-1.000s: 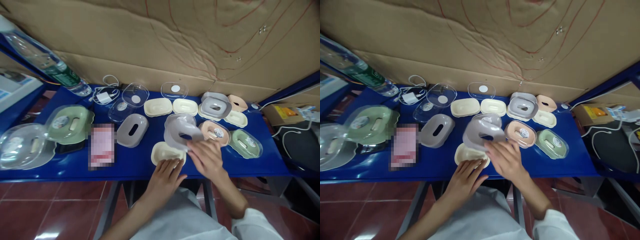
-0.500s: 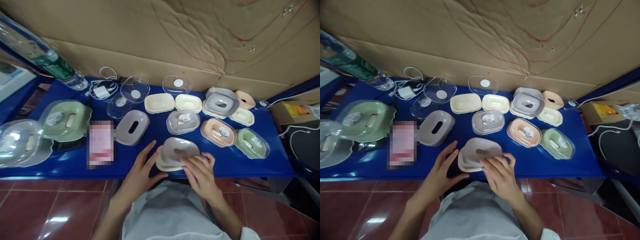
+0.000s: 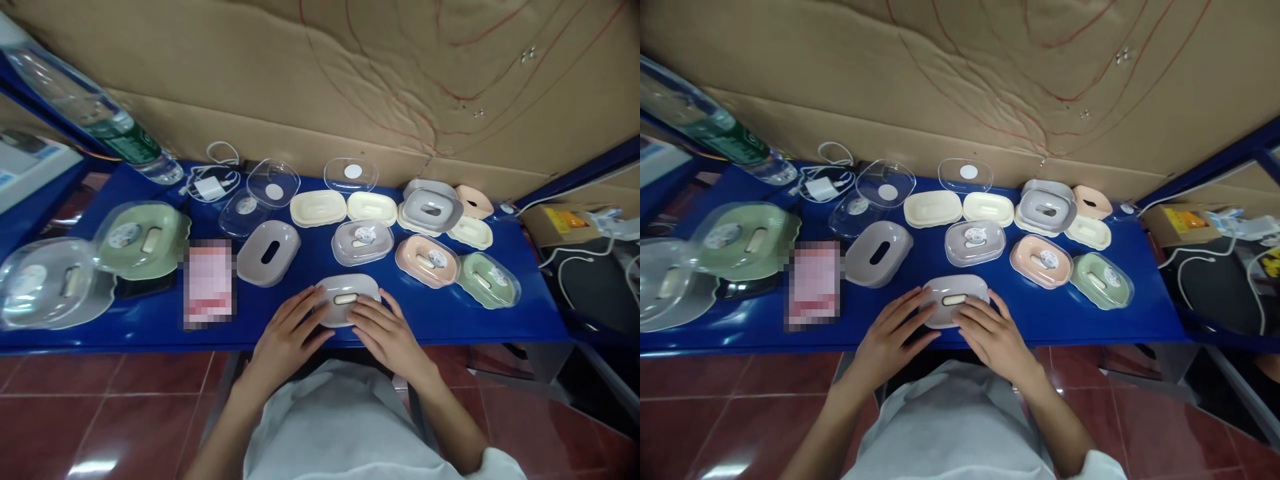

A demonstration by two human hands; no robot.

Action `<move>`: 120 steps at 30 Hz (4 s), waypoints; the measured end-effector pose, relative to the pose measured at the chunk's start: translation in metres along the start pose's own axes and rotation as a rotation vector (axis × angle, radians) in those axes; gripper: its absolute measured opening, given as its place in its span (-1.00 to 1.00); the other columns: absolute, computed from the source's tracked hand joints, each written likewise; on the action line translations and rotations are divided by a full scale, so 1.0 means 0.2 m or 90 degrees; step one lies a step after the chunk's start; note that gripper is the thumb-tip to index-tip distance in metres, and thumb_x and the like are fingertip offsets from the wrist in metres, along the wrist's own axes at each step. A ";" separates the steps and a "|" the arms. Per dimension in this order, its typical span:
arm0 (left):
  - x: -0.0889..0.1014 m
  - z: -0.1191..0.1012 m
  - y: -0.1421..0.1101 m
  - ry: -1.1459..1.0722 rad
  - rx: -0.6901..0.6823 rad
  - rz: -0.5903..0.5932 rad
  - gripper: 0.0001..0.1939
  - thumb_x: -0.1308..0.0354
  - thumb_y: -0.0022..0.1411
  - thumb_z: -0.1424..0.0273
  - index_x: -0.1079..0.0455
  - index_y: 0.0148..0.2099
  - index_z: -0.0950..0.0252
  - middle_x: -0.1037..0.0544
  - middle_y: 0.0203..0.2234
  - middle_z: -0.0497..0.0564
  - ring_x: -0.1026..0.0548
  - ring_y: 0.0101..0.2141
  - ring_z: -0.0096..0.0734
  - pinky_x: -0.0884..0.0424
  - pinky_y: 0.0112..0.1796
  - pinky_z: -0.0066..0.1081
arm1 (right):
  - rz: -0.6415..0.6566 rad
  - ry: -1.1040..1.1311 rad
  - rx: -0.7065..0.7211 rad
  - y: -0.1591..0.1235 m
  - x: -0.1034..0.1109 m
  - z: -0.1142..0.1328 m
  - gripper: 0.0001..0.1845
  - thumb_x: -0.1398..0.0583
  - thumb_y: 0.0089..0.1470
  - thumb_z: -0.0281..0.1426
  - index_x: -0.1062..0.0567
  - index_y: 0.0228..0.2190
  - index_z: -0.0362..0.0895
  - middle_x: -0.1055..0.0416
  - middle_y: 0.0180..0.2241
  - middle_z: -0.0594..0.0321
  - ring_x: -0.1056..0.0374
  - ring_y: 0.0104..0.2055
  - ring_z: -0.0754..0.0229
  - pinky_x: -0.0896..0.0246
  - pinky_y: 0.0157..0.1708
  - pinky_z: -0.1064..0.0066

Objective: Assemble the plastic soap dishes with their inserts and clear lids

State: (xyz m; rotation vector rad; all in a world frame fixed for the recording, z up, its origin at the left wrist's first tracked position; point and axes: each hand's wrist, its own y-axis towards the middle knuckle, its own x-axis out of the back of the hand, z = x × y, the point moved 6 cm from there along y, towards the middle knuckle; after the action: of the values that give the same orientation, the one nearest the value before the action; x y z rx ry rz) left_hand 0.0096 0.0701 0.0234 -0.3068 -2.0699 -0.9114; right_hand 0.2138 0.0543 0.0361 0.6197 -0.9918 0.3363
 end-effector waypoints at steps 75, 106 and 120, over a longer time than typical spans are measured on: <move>-0.02 0.08 0.00 -0.046 0.170 -0.012 -0.33 -0.25 0.49 0.10 -0.18 0.52 0.03 -0.46 0.32 0.19 -0.55 0.24 -0.05 -0.57 0.18 -0.07 | -0.044 -0.006 -0.010 0.14 0.02 -0.17 -0.15 -0.40 0.28 -0.10 -0.26 0.47 0.13 -0.29 0.39 -0.02 -0.08 0.55 -0.26 -0.26 0.41 -0.29; 0.16 0.24 0.07 0.159 0.209 -0.068 -0.67 -0.16 0.48 0.52 -0.39 0.22 0.21 -0.59 0.11 0.15 -0.53 0.17 0.03 -0.45 0.23 0.15 | -0.172 -0.147 -0.091 -0.10 0.11 -0.23 -0.49 -0.20 0.35 -0.56 -0.48 0.22 0.13 -0.46 0.18 0.10 -0.39 0.29 -0.15 -0.26 0.24 -0.06; 0.12 0.17 0.07 0.065 0.209 -0.101 -0.72 -0.21 0.51 0.42 -0.38 0.21 0.19 -0.43 0.28 0.23 -0.45 0.31 -0.05 -0.49 0.27 0.03 | -0.143 -0.181 -0.163 -0.05 0.08 -0.28 -0.50 -0.18 0.47 -0.31 -0.35 0.36 0.06 -0.30 0.34 -0.03 -0.27 0.38 -0.22 -0.16 0.26 -0.06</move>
State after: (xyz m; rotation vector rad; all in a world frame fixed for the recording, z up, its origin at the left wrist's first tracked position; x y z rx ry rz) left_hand -0.0189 0.1003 0.0362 0.0778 -2.1276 -0.6479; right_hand 0.2659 0.0822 0.0248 0.5463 -1.2008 -0.0808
